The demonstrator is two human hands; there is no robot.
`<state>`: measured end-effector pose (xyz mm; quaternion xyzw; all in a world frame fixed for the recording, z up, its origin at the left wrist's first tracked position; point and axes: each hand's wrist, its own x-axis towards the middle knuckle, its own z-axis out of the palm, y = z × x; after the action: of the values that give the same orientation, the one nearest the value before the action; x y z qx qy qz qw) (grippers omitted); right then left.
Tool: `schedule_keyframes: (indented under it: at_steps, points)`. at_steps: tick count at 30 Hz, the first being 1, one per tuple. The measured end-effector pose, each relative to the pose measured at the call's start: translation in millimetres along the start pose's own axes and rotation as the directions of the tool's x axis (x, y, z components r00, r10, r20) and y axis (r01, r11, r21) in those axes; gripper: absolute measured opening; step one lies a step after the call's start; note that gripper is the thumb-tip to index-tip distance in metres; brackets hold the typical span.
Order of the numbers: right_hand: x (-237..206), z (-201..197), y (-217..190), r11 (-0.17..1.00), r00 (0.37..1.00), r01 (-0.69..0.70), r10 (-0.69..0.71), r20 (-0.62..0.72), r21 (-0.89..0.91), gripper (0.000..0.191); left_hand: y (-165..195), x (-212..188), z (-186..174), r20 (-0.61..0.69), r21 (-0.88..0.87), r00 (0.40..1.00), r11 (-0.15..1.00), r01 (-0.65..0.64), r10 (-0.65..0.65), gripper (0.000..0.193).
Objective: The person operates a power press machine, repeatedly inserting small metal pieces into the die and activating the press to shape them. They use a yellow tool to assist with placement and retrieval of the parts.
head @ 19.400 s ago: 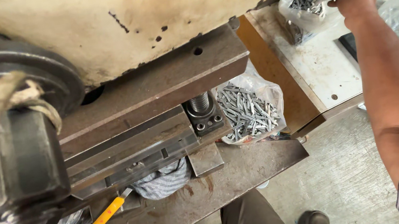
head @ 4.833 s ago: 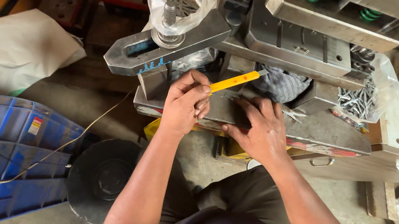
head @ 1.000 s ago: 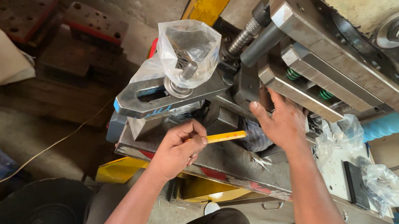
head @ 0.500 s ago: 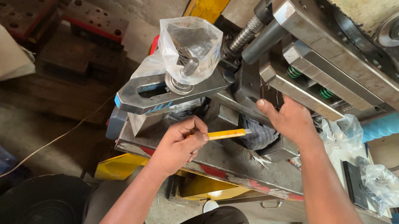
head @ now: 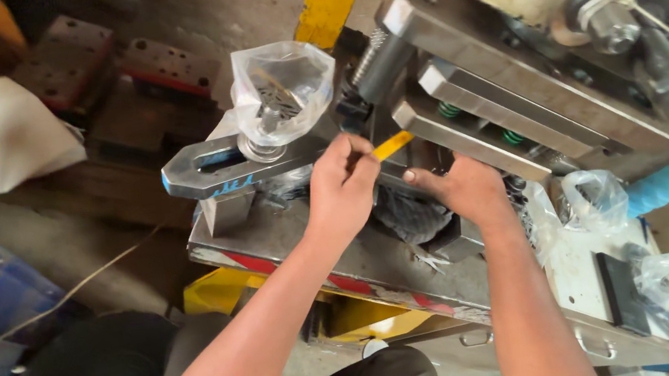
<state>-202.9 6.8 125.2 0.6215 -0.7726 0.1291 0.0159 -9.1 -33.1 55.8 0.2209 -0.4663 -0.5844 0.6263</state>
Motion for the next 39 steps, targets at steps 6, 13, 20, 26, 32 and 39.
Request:
schedule_keyframes:
  at_steps: [6, 13, 20, 26, 32, 39]
  points:
    - [-7.7, -5.7, 11.1, 0.999, 1.000, 0.029, -0.030, 0.005, 0.036, 0.103, -11.3, 11.6, 28.1, -0.060, 0.097, 0.998, 0.995, -0.031, 0.037, 0.005]
    - [-12.8, -7.2, 17.6, 0.984, 0.987, 0.158, -0.155, -0.046, 0.077, 0.097, -16.5, 7.8, 37.3, -0.048, -0.125, 0.982, 0.976, 0.178, -0.185, 0.006]
    - [-15.7, -3.1, 12.4, 0.984, 0.976, 0.178, -0.179, -0.123, -0.020, 0.088, -15.0, 15.1, 44.0, 0.008, -0.109, 0.995, 0.989, 0.100, -0.099, 0.005]
    - [-16.0, 2.8, 2.8, 0.989, 0.982, 0.115, -0.128, -0.140, -0.098, 0.084, -13.8, 31.4, 38.9, -0.005, 0.030, 1.000, 0.999, 0.022, -0.022, 0.003]
    - [-17.8, 12.0, -6.4, 0.963, 0.932, 0.219, -0.255, -0.259, -0.159, 0.078, -3.9, 39.4, 35.0, -0.134, 0.166, 0.989, 0.986, -0.035, 0.058, 0.010]
    - [-11.8, 22.3, -12.9, 0.961, 0.947, 0.164, -0.217, -0.236, -0.225, 0.077, -2.0, 21.1, 18.3, -0.034, 0.202, 0.999, 0.979, -0.001, 0.008, 0.013]
